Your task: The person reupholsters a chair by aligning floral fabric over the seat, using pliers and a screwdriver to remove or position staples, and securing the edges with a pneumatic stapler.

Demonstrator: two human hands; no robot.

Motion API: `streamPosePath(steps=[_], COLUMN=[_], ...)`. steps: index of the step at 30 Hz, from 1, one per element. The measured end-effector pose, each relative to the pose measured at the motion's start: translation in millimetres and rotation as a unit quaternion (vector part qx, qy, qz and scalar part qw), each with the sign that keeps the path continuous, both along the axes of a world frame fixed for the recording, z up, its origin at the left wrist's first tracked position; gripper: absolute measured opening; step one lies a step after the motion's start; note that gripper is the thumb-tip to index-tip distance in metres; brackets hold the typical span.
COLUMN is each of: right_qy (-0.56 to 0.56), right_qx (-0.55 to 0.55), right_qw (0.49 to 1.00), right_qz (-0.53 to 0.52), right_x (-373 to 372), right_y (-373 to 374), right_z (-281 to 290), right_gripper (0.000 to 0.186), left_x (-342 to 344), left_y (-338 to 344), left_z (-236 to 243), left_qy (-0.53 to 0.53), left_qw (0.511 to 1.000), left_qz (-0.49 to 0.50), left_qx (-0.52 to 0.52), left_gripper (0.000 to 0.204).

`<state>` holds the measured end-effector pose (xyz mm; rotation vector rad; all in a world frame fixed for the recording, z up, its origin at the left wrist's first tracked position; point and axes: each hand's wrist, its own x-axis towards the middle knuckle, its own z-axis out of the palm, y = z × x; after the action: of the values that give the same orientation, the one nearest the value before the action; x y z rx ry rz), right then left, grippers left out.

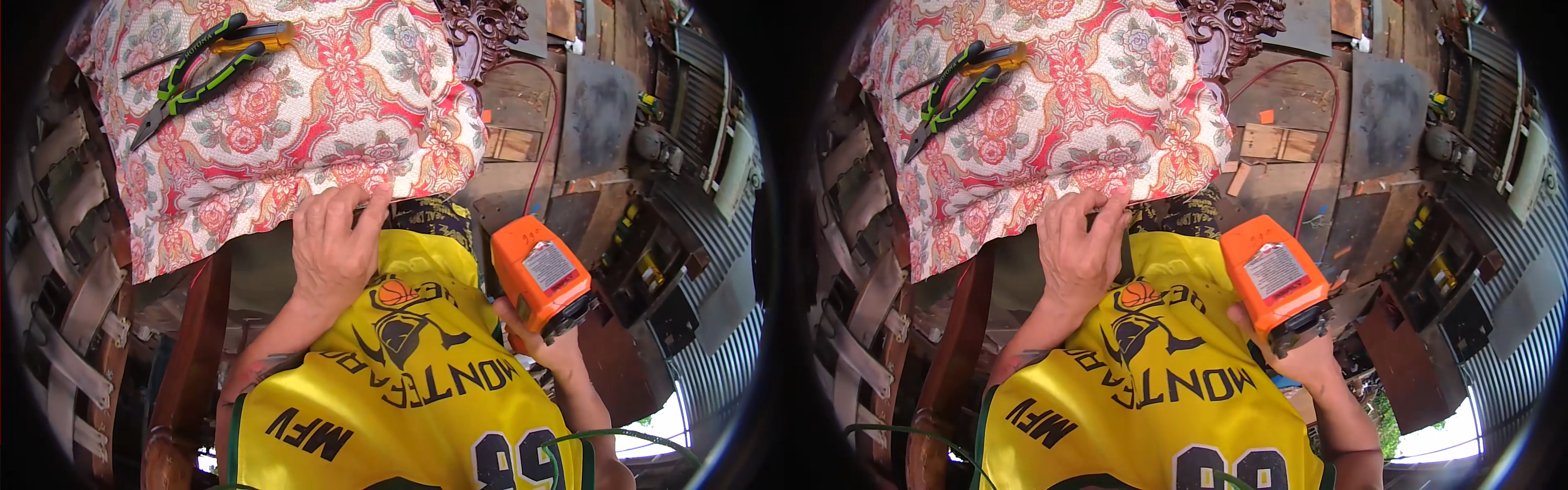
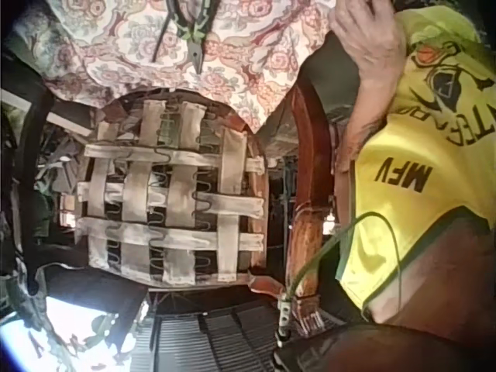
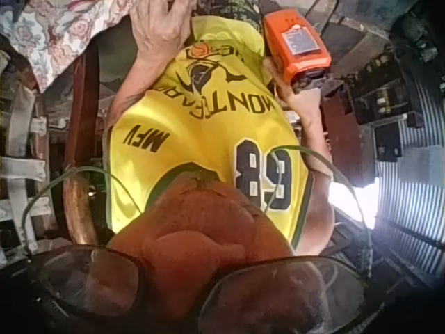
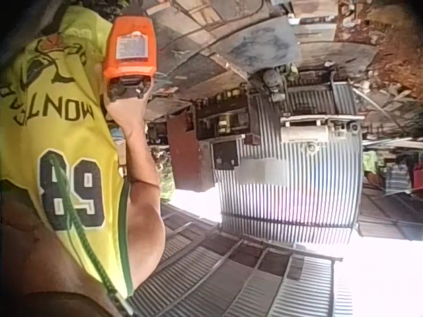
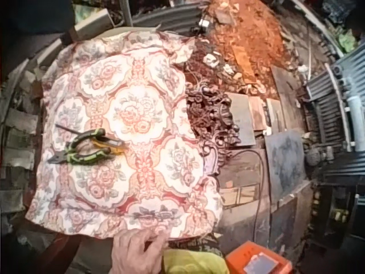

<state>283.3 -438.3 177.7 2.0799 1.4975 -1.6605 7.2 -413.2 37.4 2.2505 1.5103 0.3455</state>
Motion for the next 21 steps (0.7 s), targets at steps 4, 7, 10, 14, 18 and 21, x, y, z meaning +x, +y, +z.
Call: streamPosePath(steps=[4,7,10,14,18,21], right_qy=[-0.013,-0.017,-0.013,-0.018,-0.008,0.004], right_qx=[-0.098,-0.106,-0.066,-0.075,0.014,0.087], right_qw=[0.992,0.985,0.989,0.992,0.997,0.995], right_qz=[-0.084,-0.136,-0.128,-0.104,-0.080,-0.058], right_x=[14,17,23,22,17,20], right_y=[-12,-12,-20,-15,-11,-16], right_z=[-4,-5,-9,-11,-16,-22], right_gripper=[0.033,0.037,0.036,0.036,0.035,0.039], left_x=[1,-3,-9,-4,-1,-3], left_y=[17,20,17,22,19,18], left_z=[12,11,13,21,15,12], left_qy=[0.027,0.048,0.063,0.079,0.092,0.070], left_qw=[0.999,0.999,0.997,0.995,0.995,0.997], left_qz=[0.031,0.014,0.027,0.029,0.021,0.036], left_qx=[0.014,-0.015,-0.028,-0.048,-0.030,-0.006], left_gripper=[0.057,0.061,0.061,0.060,0.060,0.061])
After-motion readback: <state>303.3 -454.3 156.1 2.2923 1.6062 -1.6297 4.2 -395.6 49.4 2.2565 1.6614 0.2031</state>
